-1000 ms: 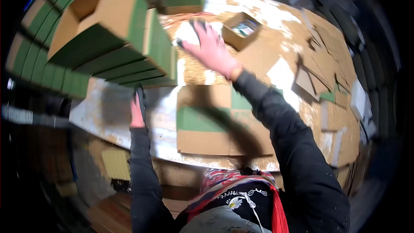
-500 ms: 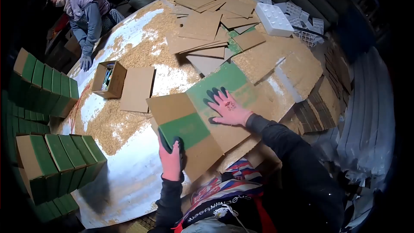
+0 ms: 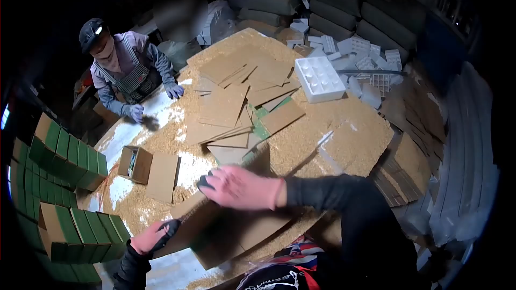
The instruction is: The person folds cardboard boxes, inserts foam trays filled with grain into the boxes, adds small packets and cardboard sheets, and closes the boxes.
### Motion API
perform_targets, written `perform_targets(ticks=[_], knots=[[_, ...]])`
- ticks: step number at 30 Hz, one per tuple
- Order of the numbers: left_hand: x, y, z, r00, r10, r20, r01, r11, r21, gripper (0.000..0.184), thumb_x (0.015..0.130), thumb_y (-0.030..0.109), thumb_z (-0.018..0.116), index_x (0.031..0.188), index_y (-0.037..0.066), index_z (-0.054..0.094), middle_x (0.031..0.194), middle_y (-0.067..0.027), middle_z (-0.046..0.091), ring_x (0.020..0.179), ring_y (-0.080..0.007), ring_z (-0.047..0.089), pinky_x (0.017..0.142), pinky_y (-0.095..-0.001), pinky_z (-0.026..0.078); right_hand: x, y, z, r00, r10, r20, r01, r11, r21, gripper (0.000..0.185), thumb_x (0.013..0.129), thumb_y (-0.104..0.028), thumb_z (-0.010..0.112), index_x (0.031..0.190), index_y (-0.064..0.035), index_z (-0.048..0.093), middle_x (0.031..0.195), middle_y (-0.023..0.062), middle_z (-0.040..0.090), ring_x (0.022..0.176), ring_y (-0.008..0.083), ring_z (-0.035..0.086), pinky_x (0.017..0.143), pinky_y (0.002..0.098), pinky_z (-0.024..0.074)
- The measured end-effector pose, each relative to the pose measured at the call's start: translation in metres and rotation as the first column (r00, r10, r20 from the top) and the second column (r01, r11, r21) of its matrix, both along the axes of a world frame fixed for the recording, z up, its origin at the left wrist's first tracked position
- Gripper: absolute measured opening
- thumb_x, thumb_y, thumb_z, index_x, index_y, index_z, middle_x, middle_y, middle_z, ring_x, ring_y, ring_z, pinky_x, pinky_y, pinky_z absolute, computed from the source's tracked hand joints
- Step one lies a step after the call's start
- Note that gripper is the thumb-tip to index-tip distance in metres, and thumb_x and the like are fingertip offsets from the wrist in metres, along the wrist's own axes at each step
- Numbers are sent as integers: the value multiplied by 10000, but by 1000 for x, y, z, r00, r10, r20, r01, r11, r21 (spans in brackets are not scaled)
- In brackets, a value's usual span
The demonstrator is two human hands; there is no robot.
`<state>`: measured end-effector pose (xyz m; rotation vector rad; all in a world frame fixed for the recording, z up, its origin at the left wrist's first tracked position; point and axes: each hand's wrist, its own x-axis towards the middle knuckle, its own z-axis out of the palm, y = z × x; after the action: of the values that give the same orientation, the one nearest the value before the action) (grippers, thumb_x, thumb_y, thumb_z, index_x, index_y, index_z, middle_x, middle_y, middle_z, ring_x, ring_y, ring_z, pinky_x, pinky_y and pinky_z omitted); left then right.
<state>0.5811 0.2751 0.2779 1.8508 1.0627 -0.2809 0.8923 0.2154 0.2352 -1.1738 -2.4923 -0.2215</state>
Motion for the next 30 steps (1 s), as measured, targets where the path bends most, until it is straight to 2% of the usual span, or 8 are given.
perform_targets(ticks=[7,9,15,17,21,25,28,30], knots=[[-5,40,29,843,414,342,-496,846,199,396,880,177,569,1198,-56,533,1119,-227,599,1081,-260,569,950,-346,412,51,-54,10,919,277,-281,-310,947,-80,87,661,-165,597,657,-101,539,704,34,498,869,233,562,1039,480,372],[2,62,-2,988,91,123,-150,416,897,515,807,125,585,1282,-35,465,1290,-261,489,1224,-379,459,1045,-407,339,52,-20,46,851,392,-350,-466,871,-158,119,588,-135,616,620,-98,507,679,34,508,804,234,541,1022,457,372],[106,68,-16,681,-624,383,117,608,785,665,729,177,592,1351,19,417,1384,-213,418,1325,-427,314,1119,-525,185,24,5,-63,903,173,-394,-407,640,-652,366,759,-190,604,1109,-86,635,1032,121,651,1074,304,555,1071,408,302],[97,88,-49,708,-662,245,215,533,818,665,745,190,584,1369,37,409,1368,-187,437,1335,-411,302,1128,-523,172,56,-29,-15,389,-323,-863,-758,420,-499,599,788,-336,658,1289,-39,518,1247,191,570,1277,328,433,1127,437,211],[139,32,-68,810,-580,-86,214,156,964,551,800,256,564,1328,137,460,1361,-105,435,1349,-337,310,1114,-577,169,30,-100,-11,804,-263,-533,-347,520,-781,1125,583,-470,838,1443,-21,267,1521,229,161,1427,367,90,1142,470,131],[160,61,-120,612,-791,9,251,205,946,507,794,271,565,1289,190,494,1398,-112,410,1304,-335,360,1055,-554,264,25,-65,-59,500,-797,-339,569,598,-564,1061,668,-296,826,1428,57,177,1473,238,253,1371,343,254,1103,402,266],[147,97,-34,667,-741,-78,-86,-180,980,505,748,302,648,1234,205,553,1347,-121,457,1212,-287,429,1014,-492,334,42,-58,-94,168,-675,-718,51,734,-678,880,731,-163,765,1408,58,247,1349,184,431,1206,235,457,986,328,406],[150,95,-5,921,-333,202,-140,200,970,712,734,418,692,1337,131,446,1348,-198,434,1219,-334,433,1026,-461,337,31,-58,-65,152,-726,-671,36,682,-730,793,744,-99,730,1388,60,294,1268,150,488,1098,180,503,904,297,449]])
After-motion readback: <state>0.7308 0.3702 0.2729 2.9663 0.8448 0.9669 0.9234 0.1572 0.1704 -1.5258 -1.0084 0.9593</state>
